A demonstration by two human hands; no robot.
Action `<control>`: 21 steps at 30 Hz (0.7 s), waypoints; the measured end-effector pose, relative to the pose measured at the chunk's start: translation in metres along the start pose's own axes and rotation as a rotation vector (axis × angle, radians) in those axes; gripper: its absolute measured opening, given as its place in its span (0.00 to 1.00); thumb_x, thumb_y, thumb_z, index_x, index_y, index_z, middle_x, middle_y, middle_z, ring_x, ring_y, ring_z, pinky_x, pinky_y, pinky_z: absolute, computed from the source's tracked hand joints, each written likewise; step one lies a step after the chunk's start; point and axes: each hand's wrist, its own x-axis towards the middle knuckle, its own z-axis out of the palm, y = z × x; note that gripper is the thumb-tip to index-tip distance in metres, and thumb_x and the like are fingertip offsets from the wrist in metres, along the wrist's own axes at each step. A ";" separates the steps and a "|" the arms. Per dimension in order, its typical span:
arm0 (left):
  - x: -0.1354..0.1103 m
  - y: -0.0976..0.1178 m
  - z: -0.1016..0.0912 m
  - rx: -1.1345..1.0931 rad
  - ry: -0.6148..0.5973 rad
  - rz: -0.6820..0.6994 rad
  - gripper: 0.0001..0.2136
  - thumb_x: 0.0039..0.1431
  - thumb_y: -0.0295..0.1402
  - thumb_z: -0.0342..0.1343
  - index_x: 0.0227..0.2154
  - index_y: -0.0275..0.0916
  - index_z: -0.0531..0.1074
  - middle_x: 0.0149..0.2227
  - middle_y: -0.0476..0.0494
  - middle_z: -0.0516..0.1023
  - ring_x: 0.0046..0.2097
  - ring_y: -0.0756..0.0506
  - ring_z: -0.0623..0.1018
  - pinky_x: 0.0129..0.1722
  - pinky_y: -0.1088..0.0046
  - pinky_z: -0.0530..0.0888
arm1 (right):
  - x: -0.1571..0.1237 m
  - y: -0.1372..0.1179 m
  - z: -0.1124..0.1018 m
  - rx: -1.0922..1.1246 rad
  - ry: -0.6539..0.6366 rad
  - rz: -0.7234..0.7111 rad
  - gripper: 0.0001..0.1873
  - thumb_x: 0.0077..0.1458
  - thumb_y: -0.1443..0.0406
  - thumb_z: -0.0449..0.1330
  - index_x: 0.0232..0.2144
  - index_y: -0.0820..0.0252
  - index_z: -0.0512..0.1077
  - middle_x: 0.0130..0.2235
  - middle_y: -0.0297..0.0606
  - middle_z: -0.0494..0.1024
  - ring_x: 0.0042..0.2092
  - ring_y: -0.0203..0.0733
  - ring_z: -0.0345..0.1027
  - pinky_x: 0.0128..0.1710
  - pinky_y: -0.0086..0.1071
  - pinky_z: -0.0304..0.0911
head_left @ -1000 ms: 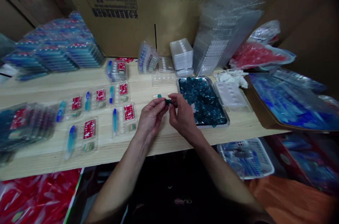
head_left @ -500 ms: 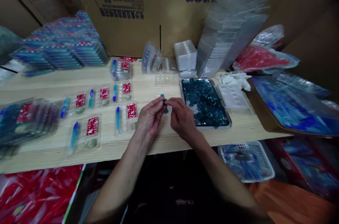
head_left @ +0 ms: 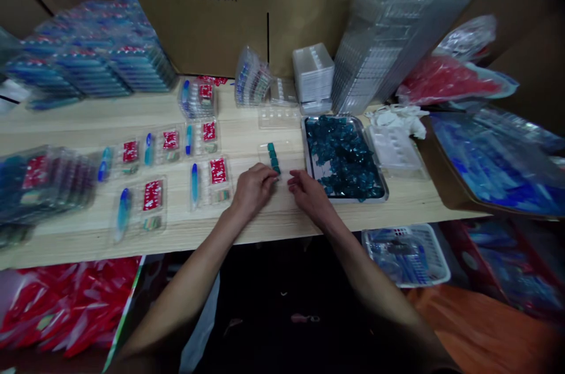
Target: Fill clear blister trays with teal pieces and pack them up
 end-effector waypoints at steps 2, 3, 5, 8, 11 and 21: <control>0.003 -0.003 0.011 0.059 -0.040 0.077 0.07 0.57 0.23 0.57 0.33 0.38 0.80 0.35 0.42 0.81 0.38 0.46 0.79 0.41 0.69 0.75 | 0.000 0.000 0.001 0.012 -0.006 0.004 0.20 0.55 0.73 0.53 0.50 0.60 0.69 0.43 0.41 0.81 0.44 0.43 0.74 0.49 0.39 0.66; 0.005 -0.005 0.016 0.083 -0.059 0.100 0.07 0.57 0.23 0.57 0.33 0.38 0.80 0.35 0.42 0.81 0.38 0.45 0.79 0.41 0.69 0.75 | 0.001 0.000 0.001 0.021 -0.018 0.009 0.19 0.55 0.73 0.53 0.50 0.60 0.69 0.43 0.41 0.81 0.44 0.43 0.74 0.49 0.39 0.66; 0.006 -0.008 0.022 0.131 -0.096 0.130 0.07 0.58 0.24 0.57 0.33 0.39 0.80 0.36 0.42 0.81 0.39 0.45 0.79 0.40 0.69 0.76 | 0.002 0.001 0.000 0.028 -0.039 0.021 0.18 0.55 0.73 0.54 0.49 0.59 0.70 0.43 0.41 0.81 0.45 0.43 0.74 0.49 0.39 0.66; 0.006 -0.011 0.026 0.203 -0.140 0.152 0.08 0.60 0.25 0.56 0.34 0.40 0.80 0.37 0.43 0.81 0.40 0.45 0.79 0.40 0.68 0.76 | 0.005 0.002 0.000 0.025 -0.029 0.016 0.17 0.55 0.72 0.54 0.48 0.59 0.70 0.42 0.41 0.80 0.44 0.44 0.74 0.49 0.40 0.66; 0.003 -0.008 0.028 0.244 -0.151 0.130 0.09 0.62 0.26 0.54 0.35 0.40 0.80 0.38 0.42 0.81 0.41 0.45 0.79 0.41 0.67 0.76 | 0.006 0.004 0.002 0.026 -0.015 0.011 0.17 0.54 0.72 0.54 0.47 0.59 0.71 0.40 0.40 0.80 0.42 0.43 0.75 0.48 0.40 0.67; -0.067 0.034 0.016 0.311 -0.167 0.200 0.26 0.61 0.49 0.56 0.54 0.34 0.70 0.60 0.27 0.67 0.60 0.33 0.69 0.57 0.51 0.72 | 0.001 0.013 -0.019 0.060 0.091 -0.088 0.21 0.54 0.68 0.51 0.50 0.59 0.68 0.43 0.41 0.78 0.31 0.39 0.73 0.40 0.39 0.69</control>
